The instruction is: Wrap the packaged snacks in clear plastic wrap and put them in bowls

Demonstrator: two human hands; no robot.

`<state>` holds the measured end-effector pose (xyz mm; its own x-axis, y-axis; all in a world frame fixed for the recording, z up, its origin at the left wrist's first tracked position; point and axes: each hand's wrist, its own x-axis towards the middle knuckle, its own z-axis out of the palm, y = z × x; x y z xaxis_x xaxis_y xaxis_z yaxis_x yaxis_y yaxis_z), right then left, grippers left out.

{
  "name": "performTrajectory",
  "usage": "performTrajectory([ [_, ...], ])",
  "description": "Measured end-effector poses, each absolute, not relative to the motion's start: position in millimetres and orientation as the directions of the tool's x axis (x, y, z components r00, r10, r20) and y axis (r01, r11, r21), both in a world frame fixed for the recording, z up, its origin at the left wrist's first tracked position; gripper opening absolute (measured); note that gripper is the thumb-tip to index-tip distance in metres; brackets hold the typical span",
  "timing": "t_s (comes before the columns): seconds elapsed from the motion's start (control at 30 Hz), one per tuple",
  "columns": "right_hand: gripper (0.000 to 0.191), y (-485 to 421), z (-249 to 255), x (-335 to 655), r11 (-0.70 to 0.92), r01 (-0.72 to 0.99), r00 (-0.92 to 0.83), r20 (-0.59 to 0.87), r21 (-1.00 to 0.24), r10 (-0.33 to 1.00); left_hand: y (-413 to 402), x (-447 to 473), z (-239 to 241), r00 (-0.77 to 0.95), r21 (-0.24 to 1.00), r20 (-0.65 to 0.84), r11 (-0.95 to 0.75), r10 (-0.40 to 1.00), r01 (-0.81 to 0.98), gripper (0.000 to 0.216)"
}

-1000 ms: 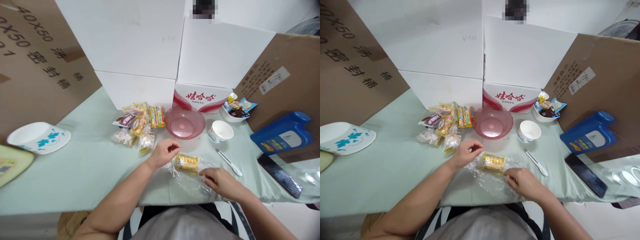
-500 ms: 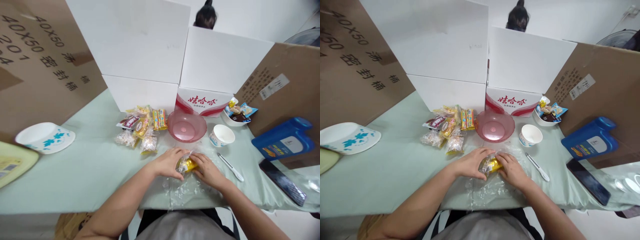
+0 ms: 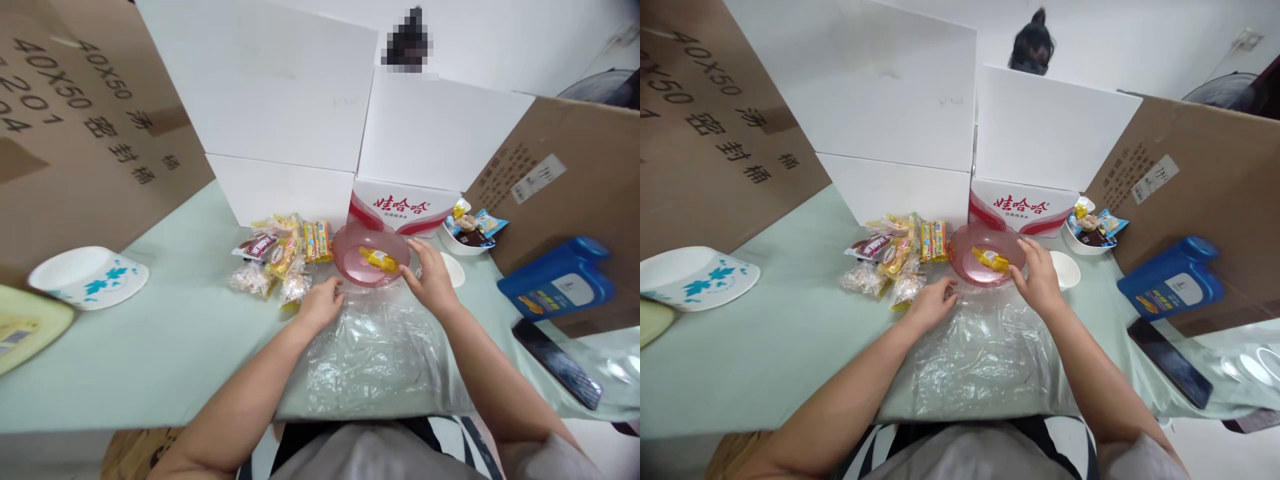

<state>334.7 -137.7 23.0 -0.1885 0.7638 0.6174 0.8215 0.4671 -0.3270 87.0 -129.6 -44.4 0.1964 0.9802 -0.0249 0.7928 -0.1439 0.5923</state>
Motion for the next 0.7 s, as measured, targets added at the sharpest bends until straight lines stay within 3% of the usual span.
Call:
performTrajectory([
  [0.1,0.025,-152.4,14.1,322.4,0.543,0.801,-0.282,0.643,-0.251,0.712,-129.0,86.3,-44.9,0.172,0.602,0.0,-0.138,0.985,0.786,0.026],
  [0.2,0.022,-187.9,-14.8,314.8,0.605,0.753,-0.44,0.486,-0.259,0.755,-129.2,84.7,-45.0,0.149,0.623,0.034,-0.138,0.988,0.77,0.024],
  [0.33,0.051,-236.8,-61.2,319.9,0.56,0.812,-0.542,0.146,-0.164,0.828,-124.0,81.9,-51.5,0.134,0.731,0.099,-0.163,0.986,0.662,0.023],
  [0.4,0.064,-256.8,-75.5,326.0,0.533,0.836,-0.531,0.057,-0.13,0.846,-118.3,80.2,-56.2,0.137,0.771,0.115,-0.175,0.984,0.612,0.023],
  [0.5,0.068,-280.2,-81.4,331.5,0.499,0.858,-0.501,0.015,-0.118,0.865,-113.3,77.4,-56.2,0.108,0.795,0.148,-0.184,0.983,0.578,0.023],
  [0.57,0.066,-289.5,-76.9,331.1,0.468,0.875,-0.469,0.02,-0.122,0.883,-117.8,76.7,-48.4,0.025,0.789,0.253,-0.222,0.967,0.573,0.024],
  [0.63,0.061,-291.6,-68.2,328.9,0.431,0.891,-0.429,0.045,-0.145,0.902,-130.4,79.1,-36.4,-0.048,0.734,0.448,-0.337,0.893,0.589,0.023],
  [0.7,0.052,-285.9,-59.1,327.2,0.396,0.902,-0.386,0.09,-0.174,0.918,-148.8,85.9,-26.0,0.028,0.631,0.596,-0.489,0.802,0.603,0.019],
])
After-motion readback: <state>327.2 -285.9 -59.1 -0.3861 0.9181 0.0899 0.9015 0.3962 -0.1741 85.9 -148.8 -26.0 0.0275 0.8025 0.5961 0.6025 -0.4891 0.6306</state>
